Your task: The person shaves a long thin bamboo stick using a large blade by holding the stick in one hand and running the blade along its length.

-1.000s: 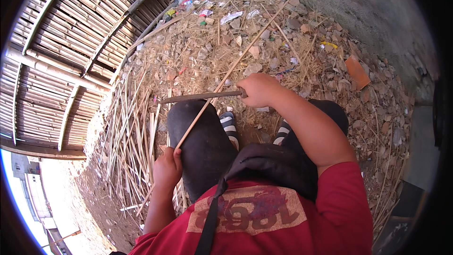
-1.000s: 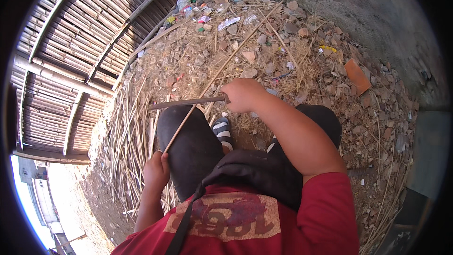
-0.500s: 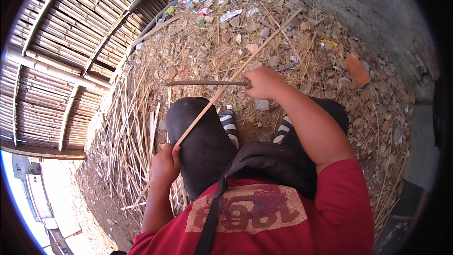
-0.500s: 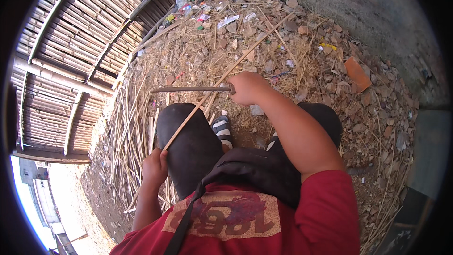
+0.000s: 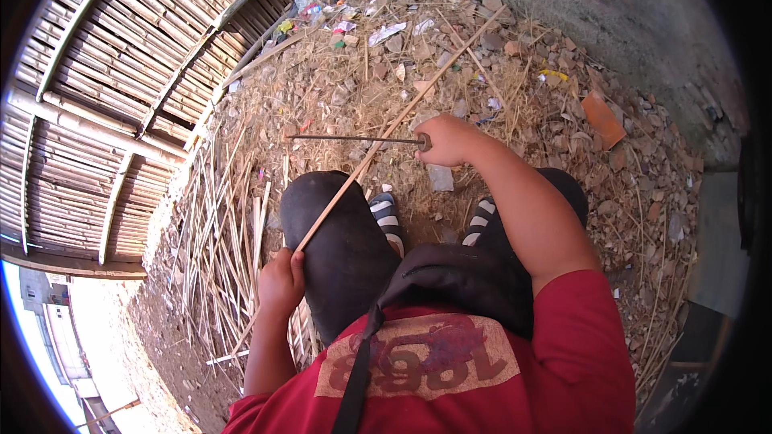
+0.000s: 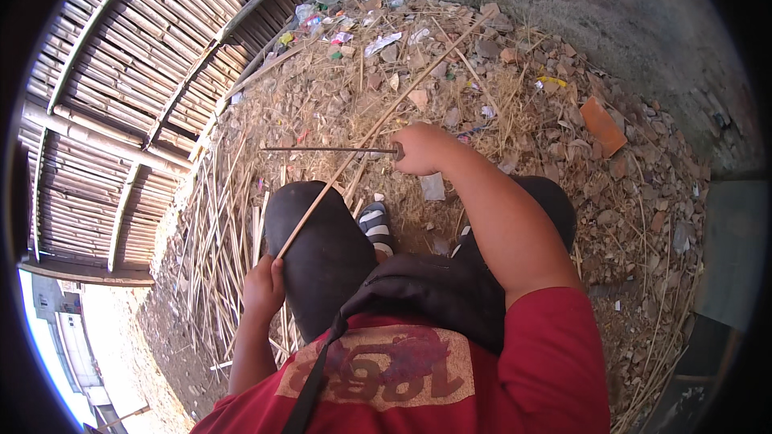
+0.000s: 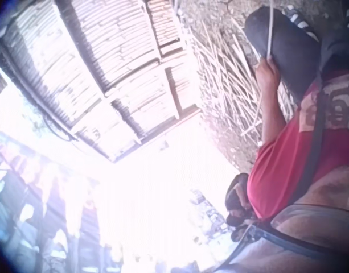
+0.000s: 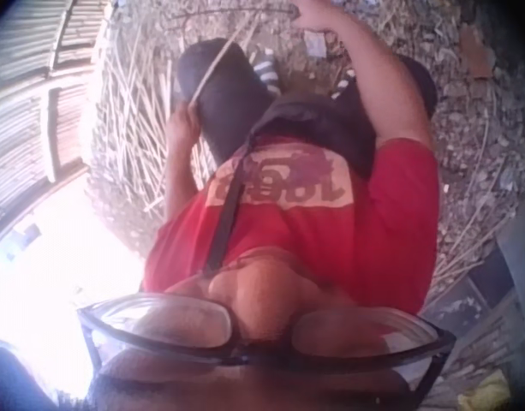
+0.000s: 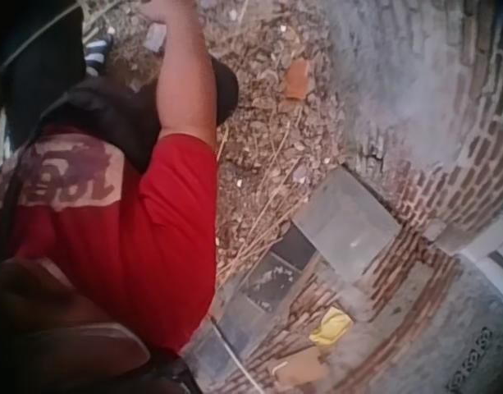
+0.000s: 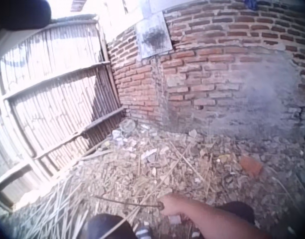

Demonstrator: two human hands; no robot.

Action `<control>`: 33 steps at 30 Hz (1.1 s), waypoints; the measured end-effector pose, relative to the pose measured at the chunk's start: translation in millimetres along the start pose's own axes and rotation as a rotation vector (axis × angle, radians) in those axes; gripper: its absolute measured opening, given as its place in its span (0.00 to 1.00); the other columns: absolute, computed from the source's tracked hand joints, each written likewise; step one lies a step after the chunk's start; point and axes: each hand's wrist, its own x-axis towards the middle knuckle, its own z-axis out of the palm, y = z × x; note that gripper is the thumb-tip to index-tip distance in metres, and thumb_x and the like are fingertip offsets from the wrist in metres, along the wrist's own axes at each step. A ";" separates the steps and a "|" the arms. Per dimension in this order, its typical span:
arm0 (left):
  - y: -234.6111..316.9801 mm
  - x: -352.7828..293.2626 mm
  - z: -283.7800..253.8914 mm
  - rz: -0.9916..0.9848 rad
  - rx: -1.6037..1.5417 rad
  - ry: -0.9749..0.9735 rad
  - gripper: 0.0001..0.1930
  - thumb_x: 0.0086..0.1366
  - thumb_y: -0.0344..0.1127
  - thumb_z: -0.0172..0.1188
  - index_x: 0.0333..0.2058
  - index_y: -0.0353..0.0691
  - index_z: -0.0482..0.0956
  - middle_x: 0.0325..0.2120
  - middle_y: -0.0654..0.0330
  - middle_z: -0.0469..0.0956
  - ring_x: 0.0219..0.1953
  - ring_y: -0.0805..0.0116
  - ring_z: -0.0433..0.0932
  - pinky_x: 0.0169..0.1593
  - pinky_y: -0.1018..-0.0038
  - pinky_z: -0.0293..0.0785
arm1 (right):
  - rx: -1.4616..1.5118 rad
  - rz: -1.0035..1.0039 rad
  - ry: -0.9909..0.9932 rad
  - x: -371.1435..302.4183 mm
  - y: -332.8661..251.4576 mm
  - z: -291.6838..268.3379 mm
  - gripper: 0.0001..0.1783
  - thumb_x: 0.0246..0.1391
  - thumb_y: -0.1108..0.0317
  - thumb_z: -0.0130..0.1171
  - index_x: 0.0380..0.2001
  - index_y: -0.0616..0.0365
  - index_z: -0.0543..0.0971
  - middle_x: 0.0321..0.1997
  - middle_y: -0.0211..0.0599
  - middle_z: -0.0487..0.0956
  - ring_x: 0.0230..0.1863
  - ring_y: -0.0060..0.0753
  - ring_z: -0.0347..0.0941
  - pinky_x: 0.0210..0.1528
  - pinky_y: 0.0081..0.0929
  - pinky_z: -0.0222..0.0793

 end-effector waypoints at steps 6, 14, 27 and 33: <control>8.5 5.1 -6.1 -0.033 0.039 -0.035 0.19 0.76 0.46 0.48 0.29 0.37 0.70 0.20 0.40 0.76 0.27 0.33 0.76 0.32 0.42 0.68 | 0.040 0.009 0.053 2.9 12.0 9.5 0.24 0.47 0.53 0.68 0.44 0.58 0.83 0.38 0.51 0.83 0.43 0.53 0.81 0.47 0.44 0.76; -1.0 5.4 -1.9 -0.010 0.020 -0.039 0.20 0.76 0.46 0.47 0.29 0.36 0.71 0.21 0.40 0.76 0.27 0.33 0.76 0.32 0.43 0.67 | -0.079 -0.016 0.028 -3.0 2.5 -5.7 0.18 0.46 0.58 0.66 0.37 0.59 0.82 0.35 0.50 0.83 0.42 0.54 0.81 0.45 0.46 0.76; 1.0 13.0 -10.3 -0.009 0.055 -0.109 0.23 0.77 0.48 0.45 0.30 0.35 0.71 0.23 0.38 0.77 0.30 0.32 0.76 0.33 0.43 0.68 | 0.010 0.072 0.086 -3.2 15.9 1.3 0.19 0.44 0.60 0.63 0.39 0.60 0.83 0.42 0.50 0.84 0.45 0.51 0.81 0.48 0.45 0.76; 0.7 14.8 -19.5 -0.027 0.070 -0.108 0.22 0.77 0.47 0.44 0.30 0.35 0.72 0.22 0.37 0.77 0.30 0.31 0.77 0.34 0.42 0.69 | 0.158 0.186 0.172 -3.8 30.1 -14.0 0.22 0.44 0.60 0.64 0.41 0.63 0.82 0.40 0.52 0.84 0.43 0.54 0.81 0.47 0.44 0.77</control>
